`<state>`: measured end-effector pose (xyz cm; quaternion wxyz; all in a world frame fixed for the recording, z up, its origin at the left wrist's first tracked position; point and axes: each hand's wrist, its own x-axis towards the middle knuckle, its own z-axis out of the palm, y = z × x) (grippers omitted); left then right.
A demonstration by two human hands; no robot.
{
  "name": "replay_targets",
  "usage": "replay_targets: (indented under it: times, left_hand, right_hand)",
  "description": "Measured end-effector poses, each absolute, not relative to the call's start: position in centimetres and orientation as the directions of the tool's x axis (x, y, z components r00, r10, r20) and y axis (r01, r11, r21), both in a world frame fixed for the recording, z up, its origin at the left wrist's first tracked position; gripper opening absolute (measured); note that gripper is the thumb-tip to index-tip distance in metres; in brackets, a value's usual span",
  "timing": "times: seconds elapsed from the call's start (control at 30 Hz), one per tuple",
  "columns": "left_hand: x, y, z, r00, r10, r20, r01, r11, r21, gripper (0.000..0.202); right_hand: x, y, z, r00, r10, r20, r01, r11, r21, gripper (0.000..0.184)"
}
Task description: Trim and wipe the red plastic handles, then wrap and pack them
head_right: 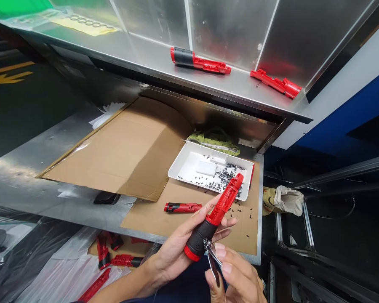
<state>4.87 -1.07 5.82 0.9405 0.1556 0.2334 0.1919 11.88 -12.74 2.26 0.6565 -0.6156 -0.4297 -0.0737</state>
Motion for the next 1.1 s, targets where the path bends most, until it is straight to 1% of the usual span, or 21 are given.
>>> replay_targets:
  times: [0.23, 0.37, 0.53, 0.67, 0.8, 0.93, 1.0, 1.1]
  left_hand:
    - [5.06, -1.05, 5.91, 0.818, 0.431, -0.38, -0.282, 0.877, 0.389, 0.059]
    - [5.14, -1.02, 5.72, 0.822, 0.421, -0.383, -0.277, 0.884, 0.377, 0.058]
    - [5.19, -1.08, 5.62, 0.819, 0.415, -0.395, -0.272, 0.889, 0.369, 0.061]
    - [5.24, -1.19, 5.58, 0.816, 0.417, -0.399, -0.271, 0.888, 0.373, 0.062]
    - [5.19, -1.25, 5.49, 0.817, 0.409, -0.406, -0.261, 0.891, 0.372, 0.065]
    - [5.1, -1.21, 5.59, 0.816, 0.404, -0.413, -0.257, 0.894, 0.367, 0.064]
    - [5.07, -1.2, 5.67, 0.815, 0.406, -0.413, -0.253, 0.891, 0.376, 0.063]
    - [5.07, -1.23, 5.76, 0.813, 0.412, -0.412, -0.249, 0.885, 0.393, 0.061]
  right_hand:
    - [11.95, -13.14, 1.7, 0.605, 0.46, 0.65, 0.627, 0.228, -0.745, 0.039]
    - [12.02, -13.18, 1.49, 0.613, 0.437, 0.658, 0.631, 0.23, -0.741, 0.037]
    - [12.12, -13.11, 1.51, 0.596, 0.443, 0.67, 0.649, 0.225, -0.727, 0.037]
    - [11.88, -13.05, 1.82, 0.609, 0.433, 0.664, 0.659, 0.19, -0.728, 0.037]
    - [11.62, -12.91, 2.02, 0.635, 0.415, 0.652, 0.659, 0.151, -0.737, 0.034]
    - [11.68, -12.98, 1.96, 0.633, 0.396, 0.665, 0.666, 0.159, -0.729, 0.027]
    - [11.78, -13.15, 1.98, 0.619, 0.406, 0.672, 0.672, 0.171, -0.721, 0.024]
    - [11.84, -13.42, 2.13, 0.591, 0.461, 0.662, 0.665, 0.186, -0.723, 0.024]
